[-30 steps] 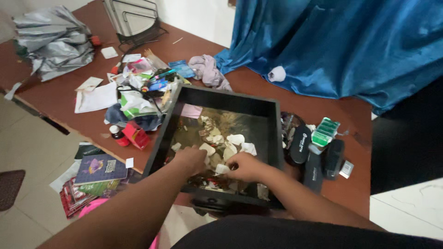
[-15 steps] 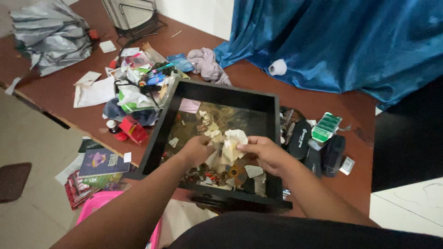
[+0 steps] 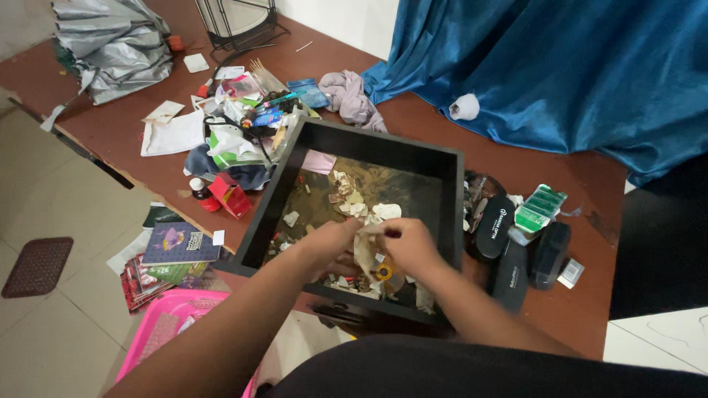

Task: The person sorts small items from a drawer into a pink basket, handling pieces of paper, plastic, and miscellaneous debris one at a time. The person then wipes the inside of the drawer with a cloth.

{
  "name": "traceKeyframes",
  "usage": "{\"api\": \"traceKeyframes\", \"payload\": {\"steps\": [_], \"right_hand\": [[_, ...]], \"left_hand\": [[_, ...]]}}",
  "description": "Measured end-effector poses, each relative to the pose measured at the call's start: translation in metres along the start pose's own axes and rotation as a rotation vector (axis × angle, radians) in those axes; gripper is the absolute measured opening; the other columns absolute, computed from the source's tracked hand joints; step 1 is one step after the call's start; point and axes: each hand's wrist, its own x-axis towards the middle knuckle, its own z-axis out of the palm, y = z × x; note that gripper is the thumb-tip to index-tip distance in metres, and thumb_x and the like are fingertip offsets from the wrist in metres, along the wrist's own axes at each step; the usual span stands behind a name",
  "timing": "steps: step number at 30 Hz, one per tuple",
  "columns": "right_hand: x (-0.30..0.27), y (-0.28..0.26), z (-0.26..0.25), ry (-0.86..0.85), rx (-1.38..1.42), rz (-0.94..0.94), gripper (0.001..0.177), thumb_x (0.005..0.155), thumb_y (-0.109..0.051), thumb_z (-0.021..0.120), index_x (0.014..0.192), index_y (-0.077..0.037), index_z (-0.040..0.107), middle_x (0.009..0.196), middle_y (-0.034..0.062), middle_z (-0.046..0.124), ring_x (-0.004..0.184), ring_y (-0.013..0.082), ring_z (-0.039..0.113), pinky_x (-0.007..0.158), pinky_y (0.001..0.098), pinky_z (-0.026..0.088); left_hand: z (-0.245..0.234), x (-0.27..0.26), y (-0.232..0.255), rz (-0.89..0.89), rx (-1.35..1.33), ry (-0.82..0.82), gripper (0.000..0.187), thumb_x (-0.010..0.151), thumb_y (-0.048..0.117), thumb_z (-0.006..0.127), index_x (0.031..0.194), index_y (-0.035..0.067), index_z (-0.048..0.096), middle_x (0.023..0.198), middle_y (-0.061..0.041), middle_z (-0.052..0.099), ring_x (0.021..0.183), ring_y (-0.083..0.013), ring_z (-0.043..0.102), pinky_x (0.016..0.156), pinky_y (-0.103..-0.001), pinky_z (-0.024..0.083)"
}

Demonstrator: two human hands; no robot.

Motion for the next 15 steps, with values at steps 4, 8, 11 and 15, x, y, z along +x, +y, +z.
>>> {"api": "traceKeyframes", "payload": {"steps": [4,8,11,15], "right_hand": [[-0.009,-0.005,0.016,-0.028,-0.354,-0.21,0.021,0.084,-0.029,0.078,0.096,-0.011,0.082,0.097,0.0148,0.069,0.088,0.0269,0.067,0.075,0.0373,0.052],[-0.017,-0.008,0.023,-0.168,-0.284,-0.281,0.021,0.093,-0.025,0.072,0.093,-0.006,0.079,0.104,0.0173,0.067,0.094,0.0278,0.067,0.082,0.0373,0.054],[-0.018,-0.015,0.015,-0.164,-0.11,0.069,0.029,0.085,-0.029,0.075,0.111,-0.015,0.078,0.111,0.0102,0.069,0.095,0.0233,0.07,0.08,0.0348,0.056],[-0.015,-0.016,0.001,-0.08,0.278,0.107,0.049,0.08,-0.013,0.073,0.127,-0.013,0.062,0.12,0.0052,0.067,0.099,0.0204,0.072,0.082,0.0357,0.063]], "left_hand": [[-0.003,0.012,-0.015,0.031,-0.134,-0.05,0.038,0.1,0.032,0.049,0.109,-0.001,0.065,0.103,-0.018,0.07,0.092,-0.0297,0.072,0.079,-0.039,0.063],[-0.005,0.018,-0.022,0.005,-0.188,0.048,0.02,0.095,0.011,0.056,0.109,-0.001,0.065,0.106,-0.017,0.068,0.093,-0.0282,0.072,0.078,-0.039,0.065],[-0.005,0.007,-0.014,0.027,-0.143,0.095,0.019,0.097,0.01,0.056,0.11,0.001,0.065,0.105,-0.015,0.068,0.09,-0.0239,0.071,0.075,-0.036,0.064],[-0.002,0.001,-0.009,0.067,-0.118,0.079,0.025,0.096,0.005,0.045,0.114,0.006,0.063,0.1,-0.016,0.072,0.08,-0.0251,0.073,0.068,-0.035,0.061]]}}
